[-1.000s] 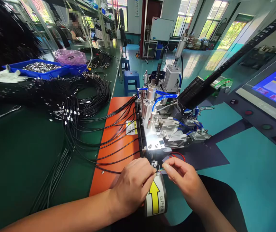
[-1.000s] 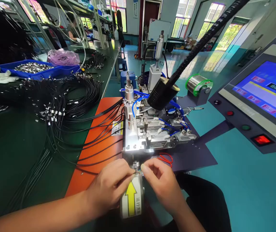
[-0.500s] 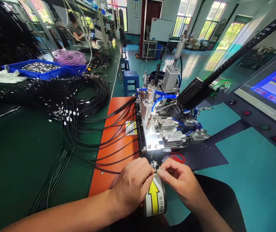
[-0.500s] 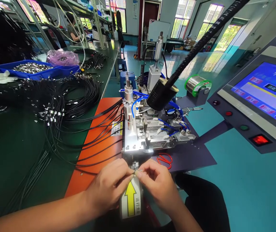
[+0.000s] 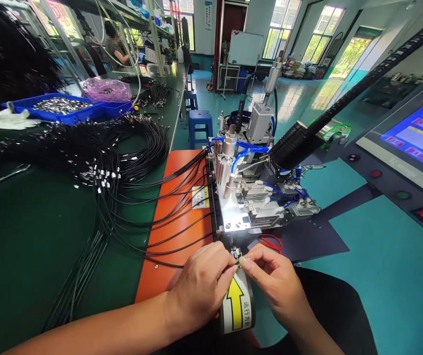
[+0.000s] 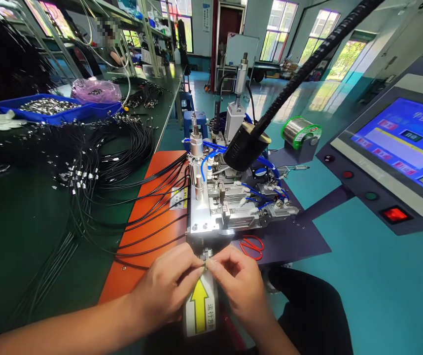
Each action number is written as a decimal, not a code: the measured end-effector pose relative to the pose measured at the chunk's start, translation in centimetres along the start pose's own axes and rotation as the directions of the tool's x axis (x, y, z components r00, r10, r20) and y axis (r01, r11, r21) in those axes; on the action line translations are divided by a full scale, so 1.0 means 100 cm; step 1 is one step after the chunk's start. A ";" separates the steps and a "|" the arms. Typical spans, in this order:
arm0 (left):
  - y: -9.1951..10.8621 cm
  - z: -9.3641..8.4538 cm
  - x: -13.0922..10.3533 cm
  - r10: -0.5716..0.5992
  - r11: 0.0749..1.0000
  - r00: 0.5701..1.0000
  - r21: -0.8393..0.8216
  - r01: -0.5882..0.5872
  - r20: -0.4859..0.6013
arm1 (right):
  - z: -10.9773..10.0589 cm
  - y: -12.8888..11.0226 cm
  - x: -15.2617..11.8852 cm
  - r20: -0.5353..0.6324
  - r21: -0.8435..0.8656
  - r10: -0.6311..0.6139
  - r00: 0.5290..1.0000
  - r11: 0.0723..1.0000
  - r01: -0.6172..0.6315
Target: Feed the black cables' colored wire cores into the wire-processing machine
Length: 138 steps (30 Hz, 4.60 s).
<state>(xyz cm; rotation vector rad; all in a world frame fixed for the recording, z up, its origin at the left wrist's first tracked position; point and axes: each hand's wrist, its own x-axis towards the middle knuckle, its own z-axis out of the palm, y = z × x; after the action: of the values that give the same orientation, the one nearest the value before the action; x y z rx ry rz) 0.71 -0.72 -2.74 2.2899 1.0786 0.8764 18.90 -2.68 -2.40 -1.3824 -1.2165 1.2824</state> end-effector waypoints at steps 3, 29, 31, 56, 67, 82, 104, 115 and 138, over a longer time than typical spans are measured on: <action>0.001 -0.001 0.000 -0.002 1.000 1.000 0.012 0.002 -0.013 | 0.007 0.004 -0.003 -0.067 0.022 0.001 0.998 1.000 0.000; 0.007 -0.006 0.001 -0.028 0.998 1.000 -0.049 0.028 0.008 | 0.019 0.005 -0.004 -0.164 0.035 -0.106 0.981 0.993 0.114; 0.006 -0.007 0.002 0.010 0.998 0.999 -0.067 -0.008 0.032 | 0.023 0.005 -0.006 -0.229 0.025 -0.149 0.962 0.987 0.158; -0.001 -0.008 0.003 0.011 0.996 0.999 -0.092 -0.008 0.031 | -0.009 -0.012 0.004 0.021 -0.041 0.101 0.995 0.994 -0.100; -0.008 -0.009 0.002 -0.021 0.998 0.998 -0.062 0.025 0.064 | -0.003 0.014 0.013 -0.003 -0.064 0.036 0.999 0.997 -0.036; -0.007 -0.011 0.004 -0.050 0.998 0.997 -0.032 0.052 0.063 | 0.004 0.021 0.015 -0.020 -0.040 0.072 0.997 0.997 -0.073; -0.006 -0.010 0.004 -0.041 0.998 0.995 0.043 0.037 0.088 | 0.007 0.024 0.012 -0.058 -0.078 0.065 0.996 0.995 -0.069; -0.004 -0.008 0.005 -0.049 0.998 0.994 0.052 0.044 0.093 | 0.007 0.024 0.011 -0.057 -0.087 0.070 0.996 0.993 -0.075; -0.007 -0.010 0.004 -0.051 0.987 0.974 0.161 0.015 0.221 | 0.009 0.029 0.014 -0.039 -0.048 0.084 0.996 0.995 -0.086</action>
<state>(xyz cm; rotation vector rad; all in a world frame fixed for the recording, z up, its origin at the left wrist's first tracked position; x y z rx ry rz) -0.19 0.12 -2.40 2.4229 1.1155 0.5183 18.22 -1.76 -5.50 -1.5015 -1.1826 1.2866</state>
